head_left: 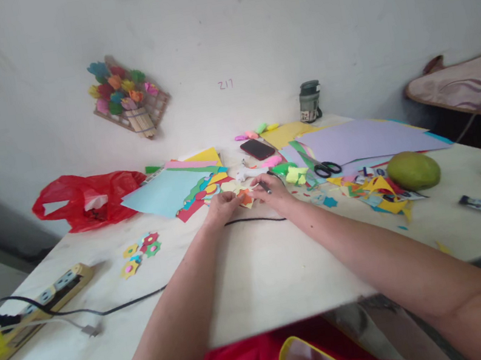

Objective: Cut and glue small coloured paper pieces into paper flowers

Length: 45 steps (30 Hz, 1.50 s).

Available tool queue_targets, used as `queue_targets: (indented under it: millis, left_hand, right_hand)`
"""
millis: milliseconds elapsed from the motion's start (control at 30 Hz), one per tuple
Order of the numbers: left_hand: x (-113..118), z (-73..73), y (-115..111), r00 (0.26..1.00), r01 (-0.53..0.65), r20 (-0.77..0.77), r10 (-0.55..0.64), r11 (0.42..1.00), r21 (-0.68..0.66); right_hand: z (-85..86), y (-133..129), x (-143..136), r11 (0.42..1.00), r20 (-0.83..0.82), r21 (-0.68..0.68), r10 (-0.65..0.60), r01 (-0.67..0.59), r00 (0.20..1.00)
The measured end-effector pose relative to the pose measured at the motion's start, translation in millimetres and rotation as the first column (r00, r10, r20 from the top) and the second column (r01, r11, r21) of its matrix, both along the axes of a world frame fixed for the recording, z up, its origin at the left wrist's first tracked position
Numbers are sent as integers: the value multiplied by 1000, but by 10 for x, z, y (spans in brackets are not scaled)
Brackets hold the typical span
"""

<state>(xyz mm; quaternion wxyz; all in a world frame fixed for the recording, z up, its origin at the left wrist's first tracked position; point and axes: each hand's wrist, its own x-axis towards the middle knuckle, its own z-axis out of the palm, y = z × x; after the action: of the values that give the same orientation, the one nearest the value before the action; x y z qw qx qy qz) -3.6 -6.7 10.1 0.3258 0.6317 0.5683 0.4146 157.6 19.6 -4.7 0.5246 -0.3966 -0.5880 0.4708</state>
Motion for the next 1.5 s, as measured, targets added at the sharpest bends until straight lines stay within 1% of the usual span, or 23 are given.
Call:
queue_targets:
  millis: [200,400,633,833,1067,1233,1333,1500]
  left_hand:
    - [-6,-11,12,1000,-10,-3,10,1000,-7]
    - [15,-22,9,999,7,43,-5,999,-40]
    - [1,-60,46,999,-9,52,10,1000,-12]
    - [20,-35,21,997,-31,72,34,999,-37]
    - [32,-42,37,993,-89,73,93,995,-54]
    - [30,-32,38,990,-116,76,122,990,-79]
    - [17,-42,50,991,-105,75,112,990,-97]
    - [5,-65,70,996,-68,53,73,992,-103]
  right_hand:
    - [-6,1,1,1000,-13,-3,4,-4,1000]
    - [-2,7,-3,1000,-26,4,-11,11,1000]
    - [-16,32,-40,1000,-48,-28,-6,5,999]
    - [-37,51,-34,1000,-24,1,-12,12,1000]
    - [-73,74,-36,1000,-76,-2,19,-19,997]
    - [-36,55,-32,998,-84,-49,-44,40,996]
    - [-30,55,-31,998,-83,-53,-44,40,996]
    - [-78,98,-34,1000,-63,-15,-15,14,998]
